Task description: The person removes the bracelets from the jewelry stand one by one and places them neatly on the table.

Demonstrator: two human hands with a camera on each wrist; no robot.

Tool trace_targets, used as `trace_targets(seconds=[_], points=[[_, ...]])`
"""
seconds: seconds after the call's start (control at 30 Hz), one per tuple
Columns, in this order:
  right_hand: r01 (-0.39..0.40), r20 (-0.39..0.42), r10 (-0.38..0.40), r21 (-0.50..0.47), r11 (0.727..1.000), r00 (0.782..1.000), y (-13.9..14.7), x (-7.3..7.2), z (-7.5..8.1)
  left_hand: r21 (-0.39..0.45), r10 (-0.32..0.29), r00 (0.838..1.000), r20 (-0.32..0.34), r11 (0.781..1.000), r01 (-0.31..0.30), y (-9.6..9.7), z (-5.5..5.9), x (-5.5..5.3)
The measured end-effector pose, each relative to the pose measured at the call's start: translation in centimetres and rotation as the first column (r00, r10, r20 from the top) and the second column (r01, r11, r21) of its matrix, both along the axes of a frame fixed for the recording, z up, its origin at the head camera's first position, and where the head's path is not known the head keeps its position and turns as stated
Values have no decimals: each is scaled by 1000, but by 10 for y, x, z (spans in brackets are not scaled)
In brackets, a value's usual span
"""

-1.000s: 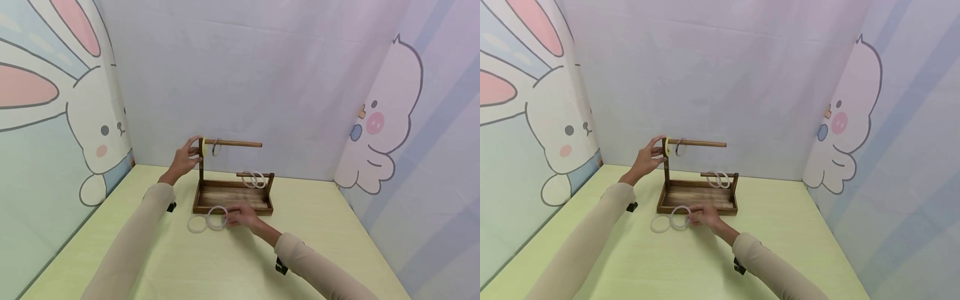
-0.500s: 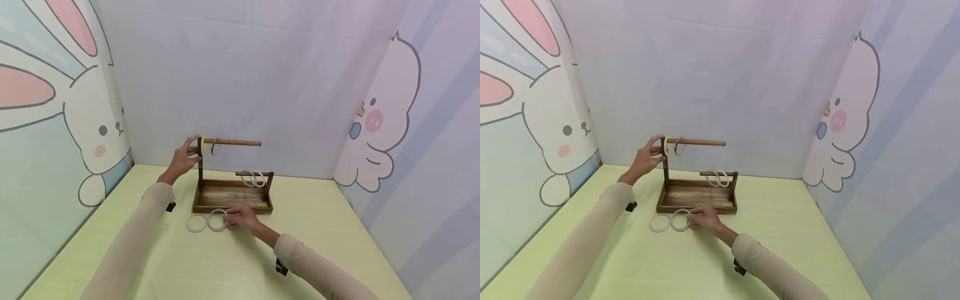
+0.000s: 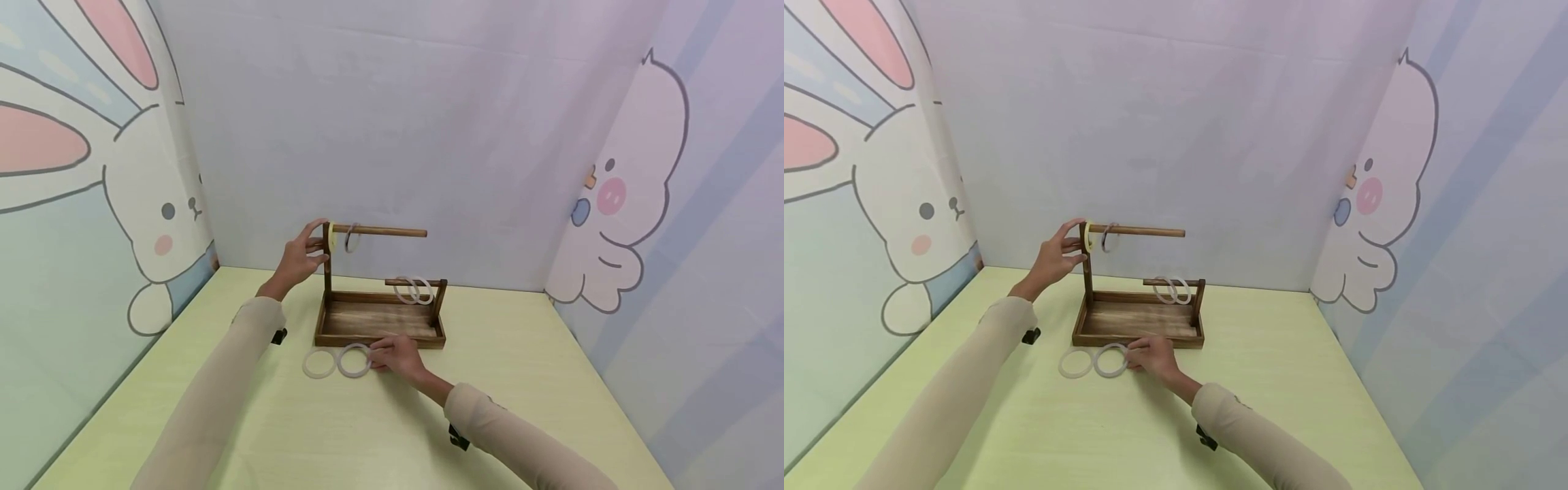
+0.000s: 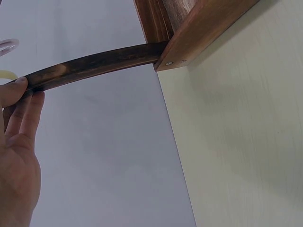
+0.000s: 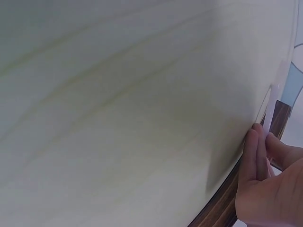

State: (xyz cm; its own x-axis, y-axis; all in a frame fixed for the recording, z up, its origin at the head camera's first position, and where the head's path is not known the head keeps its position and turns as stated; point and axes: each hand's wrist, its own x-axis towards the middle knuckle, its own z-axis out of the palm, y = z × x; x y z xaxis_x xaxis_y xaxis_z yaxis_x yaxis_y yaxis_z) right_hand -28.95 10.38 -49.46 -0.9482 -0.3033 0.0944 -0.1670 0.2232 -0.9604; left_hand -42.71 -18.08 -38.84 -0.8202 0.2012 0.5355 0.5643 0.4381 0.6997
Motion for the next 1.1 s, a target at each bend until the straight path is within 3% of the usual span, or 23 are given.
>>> trace_targets(seconds=[0.13, 0.37, 0.67, 1.1], points=[[31, -15, -31, 13, 999, 999, 0, 0, -1, -4, 2, 1000, 4, 1000, -2, 0, 0, 1], [52, 28, -51, -4, 999, 998, 2, -1, -4, -5, 6, 1000, -1, 1000, -6, 0, 1, 2], [-12, 120, 17, -41, 999, 993, 10, -6, -5, 4, 20, 1000, -1, 1000, -20, -1, 2, 0], [-12, 108, 16, -42, 999, 994, 13, -7, -11, 14, 22, 1000, 9, 1000, -22, 1, 0, 0]])
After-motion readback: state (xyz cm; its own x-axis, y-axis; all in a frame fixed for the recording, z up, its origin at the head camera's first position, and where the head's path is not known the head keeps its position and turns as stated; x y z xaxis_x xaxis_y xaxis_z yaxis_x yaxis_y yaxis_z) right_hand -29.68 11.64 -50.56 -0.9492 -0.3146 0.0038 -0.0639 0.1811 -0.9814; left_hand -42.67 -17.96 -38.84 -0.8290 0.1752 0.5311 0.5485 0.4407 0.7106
